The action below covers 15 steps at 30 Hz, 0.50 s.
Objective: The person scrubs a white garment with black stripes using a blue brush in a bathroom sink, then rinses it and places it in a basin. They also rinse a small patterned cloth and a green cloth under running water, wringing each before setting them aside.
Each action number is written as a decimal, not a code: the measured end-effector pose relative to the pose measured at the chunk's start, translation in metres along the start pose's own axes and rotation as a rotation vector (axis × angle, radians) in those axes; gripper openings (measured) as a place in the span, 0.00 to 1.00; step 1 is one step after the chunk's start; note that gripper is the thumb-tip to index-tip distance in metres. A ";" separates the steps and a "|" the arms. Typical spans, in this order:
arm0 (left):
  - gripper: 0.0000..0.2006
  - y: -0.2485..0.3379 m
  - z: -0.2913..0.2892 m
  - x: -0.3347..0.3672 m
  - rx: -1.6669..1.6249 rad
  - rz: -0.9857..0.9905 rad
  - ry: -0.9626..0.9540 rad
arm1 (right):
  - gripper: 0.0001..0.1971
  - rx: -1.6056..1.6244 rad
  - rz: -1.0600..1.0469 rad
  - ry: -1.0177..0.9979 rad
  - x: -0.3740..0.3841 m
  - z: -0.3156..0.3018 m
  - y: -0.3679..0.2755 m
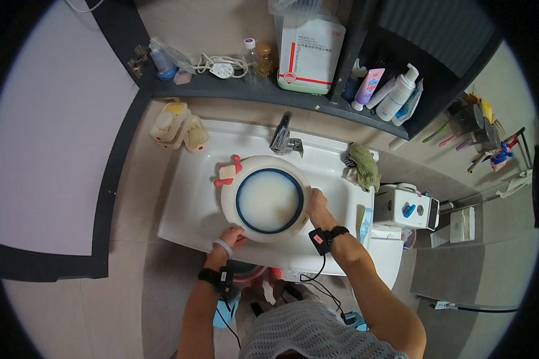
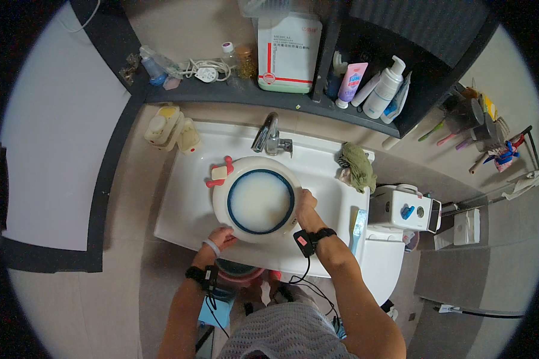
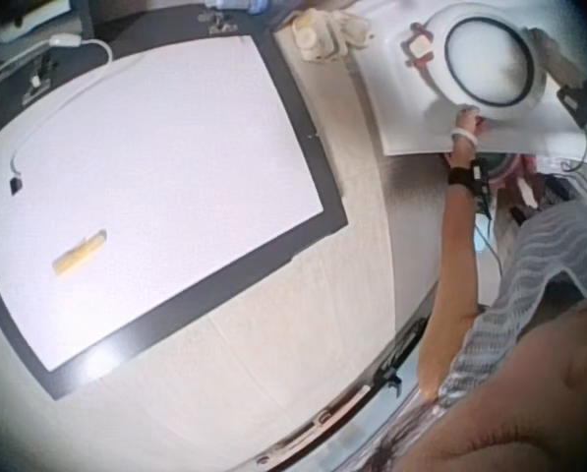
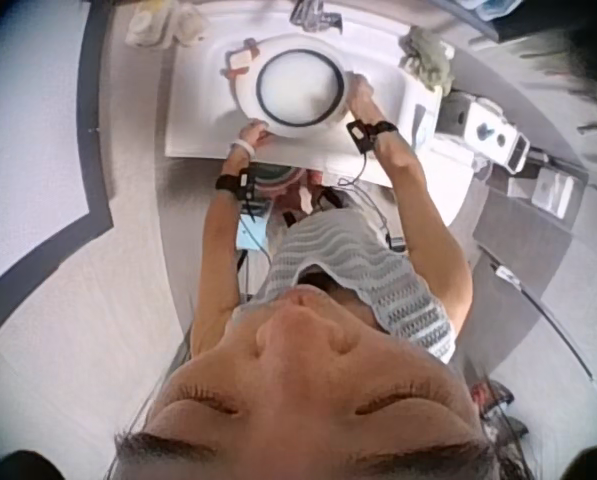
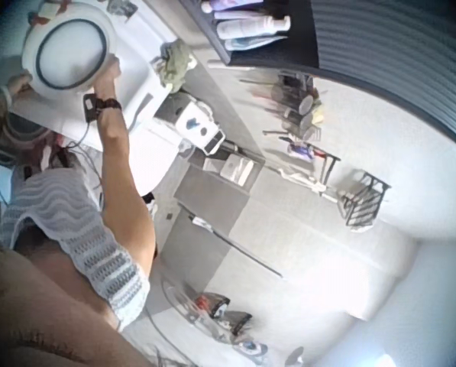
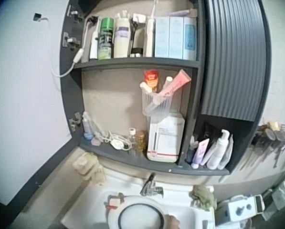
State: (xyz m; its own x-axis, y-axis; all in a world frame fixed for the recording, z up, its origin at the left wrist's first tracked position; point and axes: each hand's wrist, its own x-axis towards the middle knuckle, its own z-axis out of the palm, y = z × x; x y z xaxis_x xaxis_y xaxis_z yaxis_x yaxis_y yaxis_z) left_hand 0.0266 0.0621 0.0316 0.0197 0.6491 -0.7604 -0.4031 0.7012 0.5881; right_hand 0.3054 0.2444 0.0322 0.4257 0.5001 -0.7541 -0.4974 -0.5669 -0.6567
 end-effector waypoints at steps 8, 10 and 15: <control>0.12 0.000 -0.022 0.060 0.012 -0.092 0.099 | 0.13 0.023 -0.110 -0.122 0.030 0.021 0.019; 0.12 -0.001 -0.030 0.065 0.012 -0.067 0.012 | 0.14 0.046 -0.119 -0.123 0.027 0.021 0.025; 0.14 0.015 -0.050 0.073 0.019 -0.156 -0.035 | 0.16 0.090 -0.152 -0.089 0.011 0.024 0.040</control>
State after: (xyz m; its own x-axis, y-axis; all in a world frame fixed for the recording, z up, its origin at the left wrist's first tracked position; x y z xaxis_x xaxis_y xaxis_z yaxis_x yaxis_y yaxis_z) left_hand -0.0238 0.1054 -0.0290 0.1130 0.5420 -0.8327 -0.3755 0.7992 0.4693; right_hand 0.2715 0.2431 -0.0025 0.4346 0.6333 -0.6404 -0.5002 -0.4216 -0.7564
